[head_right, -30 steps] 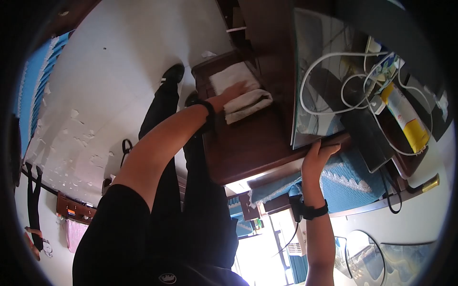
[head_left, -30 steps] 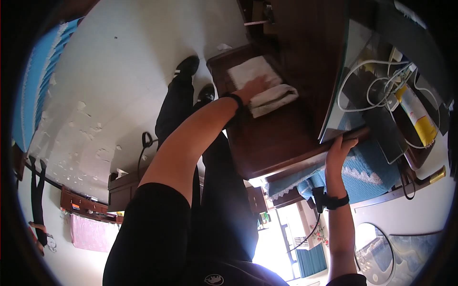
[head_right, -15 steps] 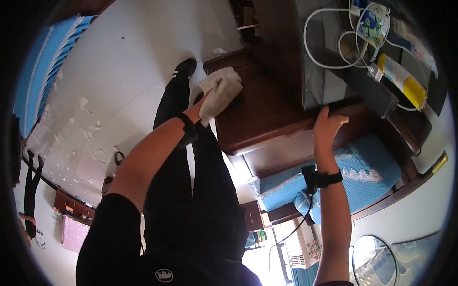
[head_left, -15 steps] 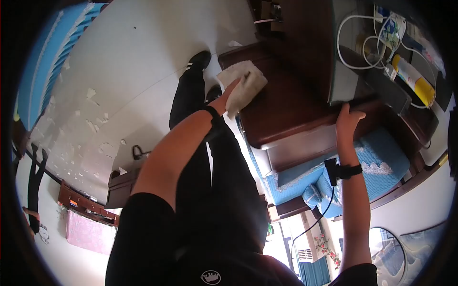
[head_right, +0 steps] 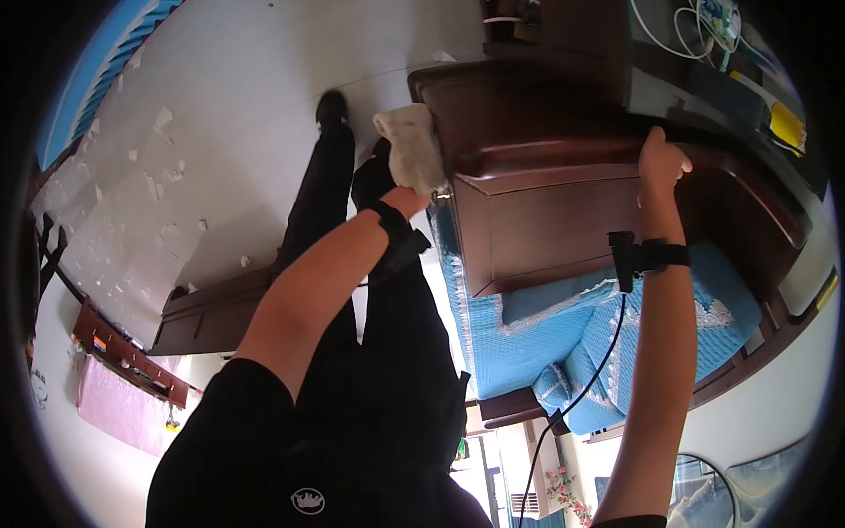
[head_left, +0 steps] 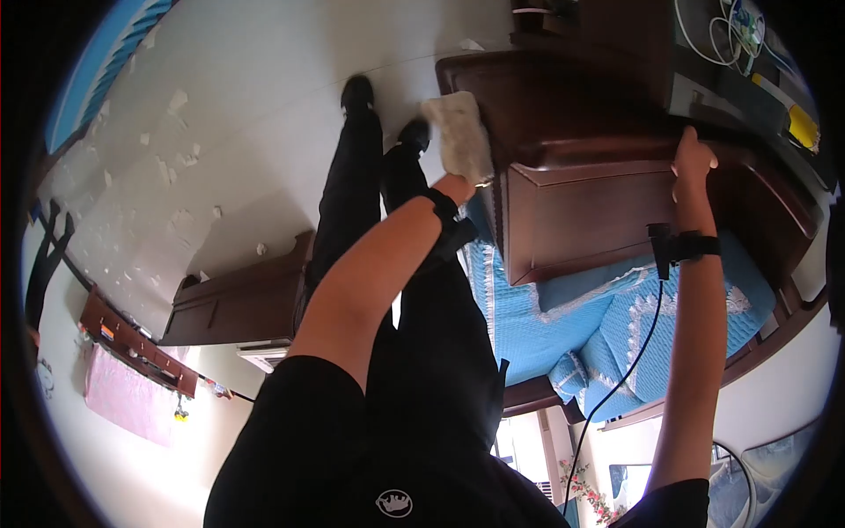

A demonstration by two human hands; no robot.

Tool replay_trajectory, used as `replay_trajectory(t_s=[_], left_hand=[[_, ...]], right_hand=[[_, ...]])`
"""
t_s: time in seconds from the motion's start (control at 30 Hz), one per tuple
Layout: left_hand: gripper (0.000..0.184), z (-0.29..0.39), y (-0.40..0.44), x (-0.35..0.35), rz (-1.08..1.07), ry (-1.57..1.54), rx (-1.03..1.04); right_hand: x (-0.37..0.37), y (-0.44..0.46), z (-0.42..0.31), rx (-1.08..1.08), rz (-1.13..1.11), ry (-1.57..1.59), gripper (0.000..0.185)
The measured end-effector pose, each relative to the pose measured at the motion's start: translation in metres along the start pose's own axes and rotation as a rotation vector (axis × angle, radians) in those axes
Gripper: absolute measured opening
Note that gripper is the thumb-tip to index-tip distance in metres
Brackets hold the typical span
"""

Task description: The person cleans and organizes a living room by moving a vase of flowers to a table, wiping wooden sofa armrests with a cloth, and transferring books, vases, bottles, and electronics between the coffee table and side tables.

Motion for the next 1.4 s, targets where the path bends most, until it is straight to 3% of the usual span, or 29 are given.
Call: replay_trajectory(t_s=[0.2, 0.23, 0.27, 0.33, 0.37, 0.4, 0.47, 0.5, 0.53, 0.6, 0.63, 0.67, 0.7, 0.73, 0.77, 0.8, 0.83, 0.87, 0.93, 0.97, 1.03, 1.1, 1.17, 1.2, 1.27, 1.3, 1.33, 1.4], left_hand=[[0.046, 0.071, -0.121, -0.068, -0.093, 1.44, -0.422], [0.047, 0.052, -0.143, -0.079, 0.102, 1.403, -0.374], [0.047, 0.041, -0.157, -0.084, 0.093, 1.395, -0.37], [0.044, 0.035, -0.17, -0.084, 0.25, 1.935, 0.057], [0.038, 0.015, -0.171, -0.084, 0.323, 1.609, -0.079], [0.038, 0.026, -0.176, -0.086, 0.311, 1.604, -0.078], [0.034, 0.066, -0.186, -0.093, 0.385, 1.976, 0.192], [0.033, 0.108, -0.188, -0.103, 0.48, 1.52, 0.101], [0.033, 0.107, -0.189, -0.107, 0.48, 1.503, 0.105], [0.033, 0.089, -0.184, -0.107, 0.826, 1.81, 0.58], [0.034, 0.067, -0.169, -0.106, 0.905, 1.713, 0.707], [0.036, 0.076, -0.153, -0.109, 0.595, 1.58, 0.432], [0.037, 0.059, -0.143, -0.105, 0.306, 1.415, 0.17], [0.04, 0.054, -0.13, -0.109, 0.422, 1.851, 0.498], [0.041, 0.008, -0.108, -0.1, 0.193, 1.473, 0.151], [0.042, -0.024, -0.096, -0.091, 0.266, 1.757, 0.348], [0.037, -0.023, -0.078, -0.086, 0.163, 2.252, 0.518], [0.038, -0.097, -0.086, -0.055, -0.288, 2.778, 0.77], [0.045, -0.092, -0.072, -0.047, -0.454, 2.775, 0.833], [0.045, -0.083, -0.08, -0.047, -0.445, 2.769, 0.841], [0.051, -0.055, -0.097, -0.05, -0.215, 2.665, 0.584], [0.05, 0.004, -0.131, -0.078, 0.468, 1.758, 0.4], [0.045, 0.007, -0.165, -0.09, 0.626, 1.608, 0.312], [0.045, 0.02, -0.171, -0.098, 0.63, 1.61, 0.313], [0.041, 0.063, -0.172, -0.114, 0.462, 1.944, 0.498], [0.036, 0.066, -0.157, -0.112, 0.351, 1.925, 0.636], [0.036, 0.074, -0.145, -0.107, 0.352, 1.928, 0.631], [0.035, 0.069, -0.121, -0.102, 0.482, 1.342, 0.407]], right_hand=[[-0.005, -0.008, -0.013, -0.037, 0.055, -0.079, 0.076], [-0.007, -0.012, -0.015, -0.046, 0.055, -0.087, 0.076], [-0.01, -0.019, -0.02, -0.016, 0.014, -0.049, 0.073], [-0.013, -0.028, -0.026, 0.001, -0.027, -0.008, 0.07], [-0.016, -0.027, -0.027, -0.018, -0.014, 0.002, 0.072], [-0.016, -0.019, -0.025, -0.036, -0.001, 0.01, 0.077], [-0.012, -0.013, -0.024, -0.042, -0.009, -0.009, 0.075], [-0.013, -0.016, -0.027, -0.041, -0.02, -0.007, 0.073], [-0.016, -0.02, -0.029, -0.039, -0.028, -0.01, 0.072], [-0.016, -0.028, -0.037, -0.045, -0.051, -0.019, 0.068], [-0.012, -0.014, -0.033, -0.014, -0.026, -0.001, 0.068], [-0.012, -0.007, -0.027, 0.028, 0.005, 0.017, 0.067], [-0.017, -0.012, -0.03, -0.015, -0.1, 0.019, 0.064], [-0.021, -0.018, -0.029, -0.016, -0.102, 0.017, 0.064], [-0.022, -0.023, -0.031, -0.014, -0.097, 0.039, 0.061], [-0.02, -0.027, -0.034, -0.014, -0.094, 0.061, 0.059], [-0.014, -0.02, -0.033, 0.064, 0.032, 0.112, 0.053], [-0.01, -0.01, -0.033, 0.051, 0.022, 0.117, 0.053], [-0.011, 0.003, -0.027, 0.094, 0.004, 0.096, 0.049], [-0.016, -0.007, -0.03, 0.016, -0.05, 0.074, 0.049], [-0.015, -0.01, -0.031, 0.04, -0.029, 0.088, 0.05], [-0.013, -0.011, -0.033, 0.072, -0.009, 0.109, 0.051], [-0.013, -0.009, -0.032, 0.05, -0.001, 0.047, 0.053], [-0.014, -0.008, -0.029, 0.055, -0.002, 0.047, 0.053], [-0.013, -0.005, -0.029, 0.016, -0.05, 0.072, 0.057], [-0.011, -0.004, -0.03, 0.017, -0.049, 0.076, 0.057], [-0.01, -0.003, -0.029, 0.032, -0.023, 0.089, 0.059], [-0.012, -0.005, -0.029, 0.051, 0.018, 0.104, 0.062]])
Point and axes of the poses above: each hand's wrist, its own y-axis towards the middle knuckle, its own x-axis out of the palm, z = x × y, the point moved 3 cm from there along y, towards the middle knuckle, and after that the axes turned 8 degrees about z, right-handed, at the moved point
